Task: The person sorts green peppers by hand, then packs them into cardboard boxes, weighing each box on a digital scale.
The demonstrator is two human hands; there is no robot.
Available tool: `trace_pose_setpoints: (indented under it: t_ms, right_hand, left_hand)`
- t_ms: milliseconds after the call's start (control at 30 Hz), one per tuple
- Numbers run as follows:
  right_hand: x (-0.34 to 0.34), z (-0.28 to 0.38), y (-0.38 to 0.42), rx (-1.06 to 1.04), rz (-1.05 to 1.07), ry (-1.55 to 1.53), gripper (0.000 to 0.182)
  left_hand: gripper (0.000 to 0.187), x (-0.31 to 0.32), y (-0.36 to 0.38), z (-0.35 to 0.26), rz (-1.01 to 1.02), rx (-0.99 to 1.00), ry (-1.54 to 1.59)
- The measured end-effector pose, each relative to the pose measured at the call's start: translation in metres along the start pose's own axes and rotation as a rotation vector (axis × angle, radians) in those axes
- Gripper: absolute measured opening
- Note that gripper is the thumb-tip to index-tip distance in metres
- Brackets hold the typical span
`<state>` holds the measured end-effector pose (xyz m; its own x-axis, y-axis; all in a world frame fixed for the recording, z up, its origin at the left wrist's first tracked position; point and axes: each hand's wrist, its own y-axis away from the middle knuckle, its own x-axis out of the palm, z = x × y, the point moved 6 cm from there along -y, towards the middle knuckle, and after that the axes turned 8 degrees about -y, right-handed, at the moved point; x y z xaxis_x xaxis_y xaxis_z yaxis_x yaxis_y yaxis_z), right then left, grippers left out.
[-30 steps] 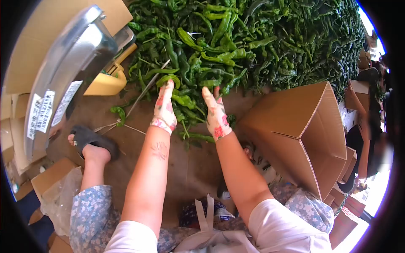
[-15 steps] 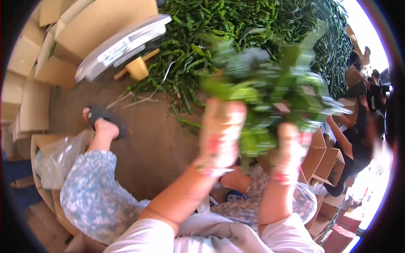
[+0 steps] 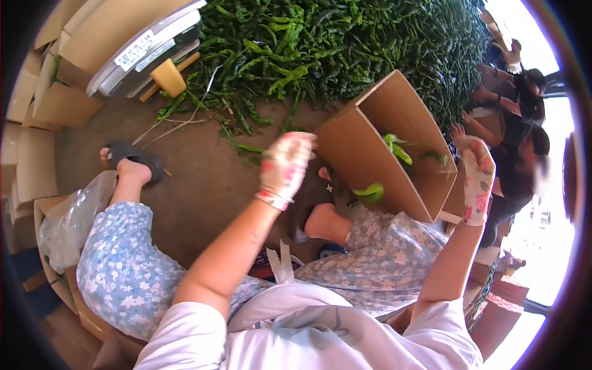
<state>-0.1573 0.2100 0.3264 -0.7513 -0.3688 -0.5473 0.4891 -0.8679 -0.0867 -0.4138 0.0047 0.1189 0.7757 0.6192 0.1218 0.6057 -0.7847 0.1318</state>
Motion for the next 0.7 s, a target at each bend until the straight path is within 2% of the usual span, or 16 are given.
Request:
trace_pose_setpoints:
  t_ms: [33,100,133,167,200,233,333,367,400,433,467,500,567,600,633,700]
  right_hand:
    - [0.03,0.029,0.006,-0.068,-0.024,-0.004,0.024]
    - [0.108,0.065,0.019,0.013,-0.002,-0.051,0.02]
    - [0.154,0.077,0.019,-0.152,0.201,0.104,0.019]
    - [0.198,0.088,0.024,-0.342,0.382,0.221,0.02]
    - [0.24,0.073,0.026,-0.281,0.53,-0.052,0.022]
    - [0.28,0.054,0.025,-0.282,0.689,0.111,0.027]
    - [0.366,-0.048,0.006,-0.209,0.81,0.697,0.04]
    - [0.385,-0.082,-0.002,-0.13,0.863,0.821,0.044]
    - [0.4,-0.115,-0.006,-0.138,0.876,0.814,0.044]
    - [0.406,-0.142,-0.016,-0.341,0.749,1.004,0.044]
    - [0.41,-0.155,-0.022,-0.54,0.608,1.182,0.045]
    - [0.416,-0.165,-0.028,-0.537,0.623,1.168,0.045]
    - [0.43,-0.195,-0.039,-0.433,0.888,1.332,0.053]
    - [0.432,-0.201,-0.04,-0.428,0.896,1.324,0.053]
    - [0.433,-0.202,-0.039,-0.513,0.875,1.281,0.048]
    - [0.435,-0.198,-0.036,-0.684,0.824,1.196,0.037]
  left_hand:
    - [0.025,-0.029,-0.008,0.04,-0.068,-0.063,-0.236]
    - [0.026,-0.057,-0.02,0.076,-0.031,-0.021,-0.726]
    - [0.026,-0.063,-0.027,0.096,-0.024,-0.023,-0.725]
    - [0.029,-0.061,-0.034,0.117,0.099,0.034,-1.079]
    - [0.032,-0.056,-0.038,0.137,0.228,0.094,-1.43]
    - [0.032,-0.056,-0.042,0.149,0.229,0.09,-1.429]
    - [0.035,-0.055,-0.048,0.184,0.328,0.261,-1.703]
    - [0.035,-0.062,-0.052,0.184,0.317,0.25,-1.711]
    - [0.035,-0.065,-0.052,0.183,0.416,0.197,-1.626]
    - [0.035,-0.068,-0.053,0.179,0.511,0.142,-1.538]
    - [0.03,-0.077,-0.055,0.171,0.435,0.01,-1.437]
    - [0.03,-0.083,-0.049,0.17,0.442,-0.009,-1.442]
    - [0.028,-0.121,-0.046,0.161,-0.103,-0.185,-1.088]
    - [0.03,-0.132,-0.052,0.165,-0.189,-0.158,-0.984]
    - [0.03,-0.133,-0.062,0.165,-0.182,-0.167,-0.987]
    - [0.031,-0.121,-0.092,0.156,0.027,-0.161,-1.139]
